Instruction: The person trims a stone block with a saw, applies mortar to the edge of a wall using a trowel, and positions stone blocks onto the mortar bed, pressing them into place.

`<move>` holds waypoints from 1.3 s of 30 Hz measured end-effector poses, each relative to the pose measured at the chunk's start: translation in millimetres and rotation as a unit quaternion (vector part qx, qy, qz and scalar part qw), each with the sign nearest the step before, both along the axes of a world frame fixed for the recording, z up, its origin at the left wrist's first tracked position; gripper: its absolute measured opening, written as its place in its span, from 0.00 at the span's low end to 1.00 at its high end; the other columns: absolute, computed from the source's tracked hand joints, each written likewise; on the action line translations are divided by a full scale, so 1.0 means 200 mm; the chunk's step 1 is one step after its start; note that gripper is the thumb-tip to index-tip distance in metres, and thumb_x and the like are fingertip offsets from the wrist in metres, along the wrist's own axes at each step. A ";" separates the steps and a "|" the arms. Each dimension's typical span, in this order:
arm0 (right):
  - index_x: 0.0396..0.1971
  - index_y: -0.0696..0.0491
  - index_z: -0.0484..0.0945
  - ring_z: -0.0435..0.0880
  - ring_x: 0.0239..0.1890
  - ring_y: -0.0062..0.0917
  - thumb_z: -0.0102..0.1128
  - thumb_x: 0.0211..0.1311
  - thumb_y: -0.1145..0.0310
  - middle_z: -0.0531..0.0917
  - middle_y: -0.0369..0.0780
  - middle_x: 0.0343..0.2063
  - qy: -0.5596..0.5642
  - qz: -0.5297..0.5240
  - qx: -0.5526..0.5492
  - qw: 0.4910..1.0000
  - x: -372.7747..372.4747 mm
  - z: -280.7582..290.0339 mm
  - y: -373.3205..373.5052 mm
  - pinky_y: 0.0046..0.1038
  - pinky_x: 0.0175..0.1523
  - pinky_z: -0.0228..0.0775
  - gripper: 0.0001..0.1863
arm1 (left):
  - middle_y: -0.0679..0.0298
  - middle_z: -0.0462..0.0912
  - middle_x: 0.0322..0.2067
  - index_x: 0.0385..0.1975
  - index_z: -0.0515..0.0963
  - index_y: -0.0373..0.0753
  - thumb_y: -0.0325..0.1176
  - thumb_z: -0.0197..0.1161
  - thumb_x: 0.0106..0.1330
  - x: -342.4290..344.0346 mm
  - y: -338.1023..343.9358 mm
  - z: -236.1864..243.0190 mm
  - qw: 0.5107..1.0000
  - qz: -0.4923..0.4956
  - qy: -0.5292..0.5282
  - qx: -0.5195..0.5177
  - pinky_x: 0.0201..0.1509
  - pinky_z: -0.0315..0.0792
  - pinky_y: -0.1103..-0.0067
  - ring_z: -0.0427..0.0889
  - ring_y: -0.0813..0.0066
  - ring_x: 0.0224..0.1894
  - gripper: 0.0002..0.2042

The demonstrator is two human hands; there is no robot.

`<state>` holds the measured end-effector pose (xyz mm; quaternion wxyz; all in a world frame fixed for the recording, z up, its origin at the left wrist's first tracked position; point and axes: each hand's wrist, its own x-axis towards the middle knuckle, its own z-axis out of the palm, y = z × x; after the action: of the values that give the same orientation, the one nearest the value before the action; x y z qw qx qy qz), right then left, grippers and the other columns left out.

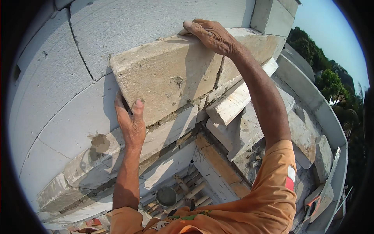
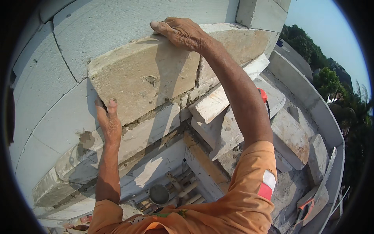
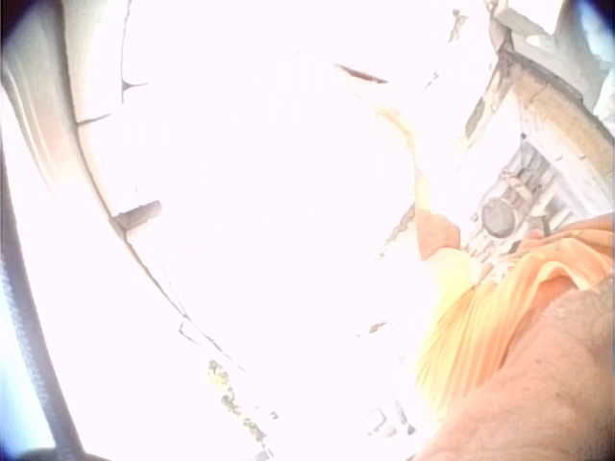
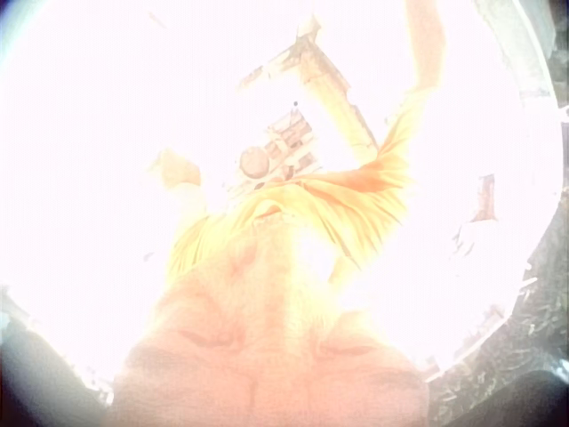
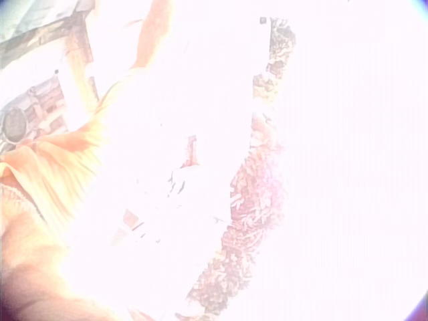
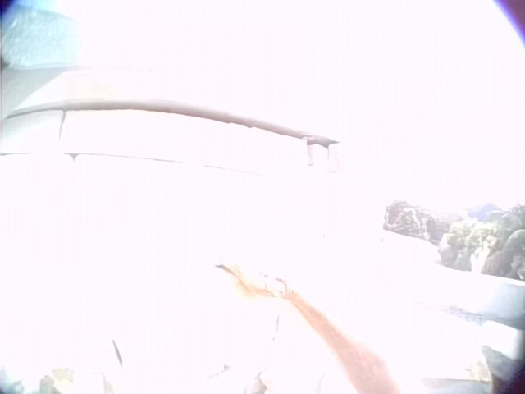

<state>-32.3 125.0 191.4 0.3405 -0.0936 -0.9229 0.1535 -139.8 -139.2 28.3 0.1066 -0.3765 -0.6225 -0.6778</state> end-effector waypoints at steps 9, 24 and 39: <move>0.46 0.53 0.86 0.83 0.51 0.41 0.36 0.64 0.26 0.84 0.49 0.46 -0.006 0.052 -0.016 0.998 0.02 0.04 0.07 0.46 0.58 0.75 0.45 | 0.50 0.73 0.54 0.63 0.64 0.27 0.57 0.54 0.72 -0.02 0.05 -0.05 0.997 0.053 0.053 0.024 0.62 0.64 0.69 0.72 0.62 0.55 0.36; 0.51 0.50 0.83 0.82 0.50 0.39 0.33 0.65 0.26 0.82 0.45 0.45 0.011 -0.021 0.151 0.988 0.01 -0.05 0.07 0.44 0.58 0.77 0.44 | 0.46 0.76 0.51 0.62 0.67 0.26 0.55 0.55 0.72 -0.07 0.07 -0.09 0.990 0.078 0.110 0.042 0.57 0.70 0.65 0.77 0.56 0.52 0.34; 0.56 0.39 0.82 0.85 0.49 0.35 0.33 0.73 0.44 0.85 0.42 0.49 -0.025 -0.097 0.230 0.968 0.01 -0.04 0.03 0.38 0.54 0.80 0.29 | 0.48 0.79 0.45 0.57 0.70 0.24 0.52 0.56 0.72 -0.04 0.06 -0.07 0.988 0.095 0.114 0.043 0.51 0.72 0.66 0.79 0.58 0.46 0.32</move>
<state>-30.2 132.0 184.3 0.3431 -0.1053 -0.9281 -0.0990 -148.3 -126.4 13.9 0.2569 -0.3856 -0.6093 -0.6435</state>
